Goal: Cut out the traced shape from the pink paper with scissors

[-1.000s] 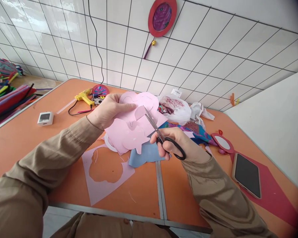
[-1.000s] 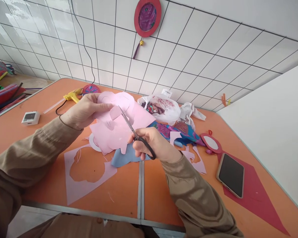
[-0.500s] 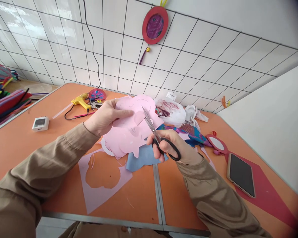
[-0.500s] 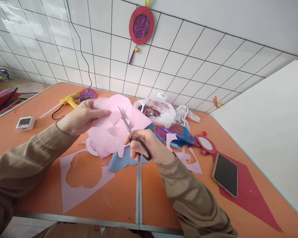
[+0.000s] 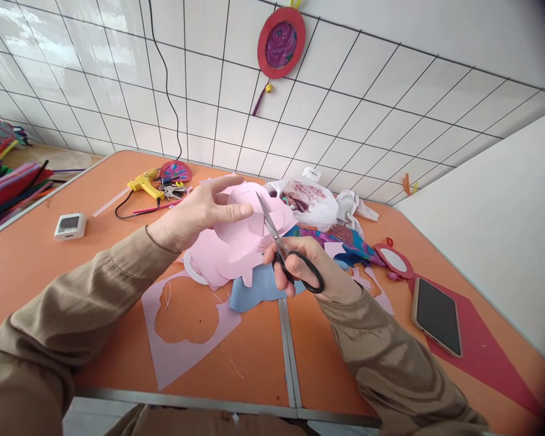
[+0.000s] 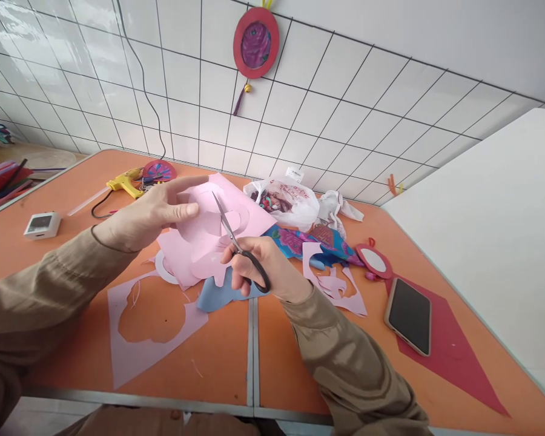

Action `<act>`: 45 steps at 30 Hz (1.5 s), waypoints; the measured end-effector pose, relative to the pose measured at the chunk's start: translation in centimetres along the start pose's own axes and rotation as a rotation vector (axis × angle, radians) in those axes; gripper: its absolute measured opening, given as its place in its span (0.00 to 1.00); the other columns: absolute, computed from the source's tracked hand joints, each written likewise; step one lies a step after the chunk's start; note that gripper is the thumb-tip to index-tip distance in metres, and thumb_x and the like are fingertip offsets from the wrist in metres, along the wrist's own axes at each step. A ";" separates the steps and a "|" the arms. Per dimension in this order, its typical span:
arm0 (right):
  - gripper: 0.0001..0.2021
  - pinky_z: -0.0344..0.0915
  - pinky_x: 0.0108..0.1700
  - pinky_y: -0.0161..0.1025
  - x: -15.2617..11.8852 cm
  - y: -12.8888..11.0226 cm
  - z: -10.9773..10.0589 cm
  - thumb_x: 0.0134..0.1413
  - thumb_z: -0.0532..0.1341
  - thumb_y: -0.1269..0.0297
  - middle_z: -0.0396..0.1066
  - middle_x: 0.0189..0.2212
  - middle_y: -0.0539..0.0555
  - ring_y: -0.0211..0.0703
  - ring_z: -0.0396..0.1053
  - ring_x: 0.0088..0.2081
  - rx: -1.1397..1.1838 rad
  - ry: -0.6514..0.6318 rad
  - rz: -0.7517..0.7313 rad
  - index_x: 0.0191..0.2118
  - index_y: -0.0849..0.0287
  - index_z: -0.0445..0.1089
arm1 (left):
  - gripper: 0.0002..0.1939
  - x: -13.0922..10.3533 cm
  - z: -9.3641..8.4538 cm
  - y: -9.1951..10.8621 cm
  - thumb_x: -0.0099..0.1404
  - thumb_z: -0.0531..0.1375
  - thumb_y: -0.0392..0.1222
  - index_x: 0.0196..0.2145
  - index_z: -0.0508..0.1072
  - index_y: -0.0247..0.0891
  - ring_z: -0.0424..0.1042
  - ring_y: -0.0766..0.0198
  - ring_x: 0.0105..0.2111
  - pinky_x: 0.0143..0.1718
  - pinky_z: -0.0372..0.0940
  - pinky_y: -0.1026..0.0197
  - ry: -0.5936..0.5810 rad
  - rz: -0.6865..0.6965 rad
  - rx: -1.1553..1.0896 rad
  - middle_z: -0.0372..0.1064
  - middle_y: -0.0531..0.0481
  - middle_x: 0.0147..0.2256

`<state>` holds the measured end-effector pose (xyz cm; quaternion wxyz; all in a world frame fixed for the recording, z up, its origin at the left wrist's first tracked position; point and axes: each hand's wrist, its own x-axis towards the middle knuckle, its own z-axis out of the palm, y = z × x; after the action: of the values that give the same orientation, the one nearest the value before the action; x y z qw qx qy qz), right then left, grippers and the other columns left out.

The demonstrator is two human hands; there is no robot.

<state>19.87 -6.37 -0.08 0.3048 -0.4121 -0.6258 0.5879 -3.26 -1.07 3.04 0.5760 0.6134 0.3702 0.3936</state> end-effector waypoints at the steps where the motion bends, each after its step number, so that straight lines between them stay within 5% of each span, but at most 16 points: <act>1: 0.32 0.61 0.19 0.31 0.0 0.0 0.1 0.43 0.67 0.33 0.72 0.18 0.49 0.34 0.67 0.16 -0.001 0.016 -0.001 0.35 0.62 0.70 | 0.48 -0.2 0.3 0.0 0.48 0.74 0.55 0.63 0.64 0.38 0.74 0.51 0.45 0.37 0.68 0.58 0.075 0.030 0.043 0.74 0.39 0.49; 3: 0.31 0.61 0.19 0.31 0.1 0.1 0.4 0.44 0.67 0.33 0.72 0.18 0.49 0.34 0.67 0.16 -0.011 0.040 -0.007 0.35 0.62 0.70 | 0.44 -0.5 1.0 0.0 0.48 0.74 0.52 0.60 0.66 0.39 0.71 0.51 0.50 0.42 0.68 0.57 0.278 0.126 0.152 0.68 0.39 0.56; 5: 0.32 0.61 0.19 0.31 0.1 0.1 0.5 0.44 0.67 0.33 0.72 0.18 0.49 0.34 0.67 0.16 -0.022 0.046 -0.008 0.35 0.62 0.70 | 0.29 -0.6 1.5 -0.1 0.50 0.73 0.50 0.47 0.72 0.37 0.71 0.53 0.50 0.44 0.68 0.57 0.348 0.208 0.253 0.68 0.41 0.54; 7: 0.32 0.61 0.19 0.31 0.1 0.1 0.6 0.43 0.67 0.32 0.72 0.18 0.49 0.35 0.67 0.16 -0.028 0.042 -0.005 0.35 0.62 0.70 | 0.19 -0.7 1.6 -0.2 0.51 0.72 0.50 0.35 0.73 0.37 0.72 0.56 0.42 0.41 0.68 0.57 0.254 0.178 0.280 0.73 0.44 0.43; 10: 0.32 0.61 0.19 0.32 0.1 0.0 0.6 0.44 0.67 0.33 0.72 0.19 0.49 0.35 0.67 0.16 -0.033 0.039 -0.005 0.35 0.62 0.70 | 0.18 -0.4 1.5 -0.6 0.52 0.72 0.51 0.27 0.71 0.37 0.69 0.63 0.29 0.32 0.65 0.59 0.065 0.065 0.167 0.70 0.50 0.28; 14: 0.32 0.61 0.19 0.31 0.2 0.3 0.5 0.44 0.66 0.32 0.72 0.19 0.49 0.35 0.67 0.16 -0.032 0.014 0.002 0.36 0.62 0.69 | 0.19 0.1 1.5 -1.3 0.51 0.73 0.48 0.19 0.68 0.36 0.63 0.68 0.24 0.28 0.60 0.62 0.043 0.091 0.092 0.63 0.54 0.21; 20: 0.33 0.63 0.19 0.31 0.5 0.9 -0.3 0.43 0.67 0.33 0.72 0.19 0.49 0.35 0.68 0.16 -0.065 -0.042 0.036 0.38 0.62 0.71 | 0.16 0.3 1.1 -1.1 0.50 0.72 0.44 0.20 0.69 0.36 0.64 0.68 0.24 0.25 0.58 0.63 0.152 0.066 0.098 0.65 0.53 0.21; 25: 0.23 0.65 0.18 0.32 -0.6 -0.6 -1.7 0.44 0.72 0.45 0.71 0.18 0.48 0.36 0.68 0.16 -0.151 -0.087 0.116 0.35 0.60 0.72 | 0.14 0.4 0.3 -0.7 0.50 0.71 0.41 0.19 0.69 0.36 0.64 0.68 0.24 0.25 0.58 0.63 0.208 0.067 0.172 0.65 0.53 0.21; 29: 0.20 0.63 0.16 0.34 -2.3 -2.4 -2.3 0.44 0.73 0.46 0.68 0.16 0.47 0.35 0.63 0.14 -0.150 0.171 -0.049 0.32 0.58 0.74 | 0.12 0.2 0.6 -0.6 0.49 0.69 0.40 0.19 0.69 0.36 0.65 0.67 0.24 0.25 0.58 0.63 0.154 0.058 0.255 0.67 0.53 0.21; 32: 0.15 0.69 0.23 0.37 -2.6 -2.9 -2.0 0.51 0.71 0.50 0.72 0.20 0.48 0.37 0.67 0.19 -0.141 0.490 -0.264 0.35 0.55 0.73 | 0.12 -0.2 1.4 -0.7 0.51 0.69 0.42 0.20 0.70 0.36 0.64 0.68 0.24 0.25 0.59 0.63 0.066 0.039 0.311 0.67 0.53 0.22; 34: 0.15 0.72 0.29 0.38 -2.0 -2.7 -1.5 0.47 0.73 0.53 0.75 0.23 0.48 0.40 0.74 0.25 -0.156 0.570 -0.305 0.37 0.54 0.73 | 0.11 -0.5 2.1 -1.0 0.52 0.68 0.41 0.20 0.69 0.37 0.65 0.67 0.25 0.25 0.59 0.63 0.011 0.040 0.342 0.66 0.54 0.22; 40: 0.22 0.70 0.28 0.37 0.2 -1.4 -0.8 0.34 0.77 0.58 0.74 0.25 0.48 0.40 0.73 0.27 -0.095 0.406 -0.174 0.37 0.57 0.72 | 0.09 -1.3 3.8 -1.9 0.54 0.64 0.39 0.20 0.71 0.37 0.63 0.67 0.26 0.28 0.59 0.60 -0.015 0.177 0.564 0.63 0.53 0.28; 45: 0.17 0.65 0.25 0.34 0.6 -1.2 -0.6 0.36 0.71 0.70 0.69 0.22 0.44 0.38 0.71 0.24 -0.091 0.379 -0.131 0.38 0.58 0.72 | 0.09 -1.1 3.7 -2.2 0.54 0.65 0.39 0.20 0.71 0.38 0.61 0.68 0.24 0.26 0.57 0.59 -0.039 0.164 0.570 0.64 0.54 0.28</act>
<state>19.97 -5.52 1.07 0.4360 -0.4870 -0.6086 0.4498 -0.35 -3.53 0.67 0.3538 0.7857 0.4038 0.3072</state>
